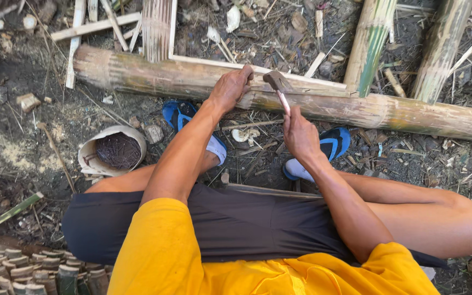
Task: The person uses a hand saw to cut a piece of bamboo and then uses a hammer to drive nails into the bamboo frame. They secure a thin bamboo strip to a larger log and attach a green bamboo pole to the frame structure.
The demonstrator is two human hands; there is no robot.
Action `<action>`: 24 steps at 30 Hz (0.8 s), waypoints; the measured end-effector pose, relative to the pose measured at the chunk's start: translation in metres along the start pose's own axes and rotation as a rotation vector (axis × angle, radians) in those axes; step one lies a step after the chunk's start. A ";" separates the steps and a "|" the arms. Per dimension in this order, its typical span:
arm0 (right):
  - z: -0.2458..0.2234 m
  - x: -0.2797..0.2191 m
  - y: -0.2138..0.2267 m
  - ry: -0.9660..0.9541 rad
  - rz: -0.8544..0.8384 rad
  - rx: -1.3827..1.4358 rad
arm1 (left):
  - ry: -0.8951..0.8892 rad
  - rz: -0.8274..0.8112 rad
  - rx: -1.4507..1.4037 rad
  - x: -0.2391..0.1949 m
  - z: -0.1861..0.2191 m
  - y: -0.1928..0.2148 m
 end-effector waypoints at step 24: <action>-0.020 -0.025 0.038 0.094 0.085 0.262 | 0.047 0.296 -0.067 -0.014 0.006 0.000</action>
Point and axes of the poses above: each hand's wrist, its own x-axis towards the middle knuckle, its own y-axis out of the back of the hand, z = x × y, the point moved 10 cm from there along x, towards the middle knuckle
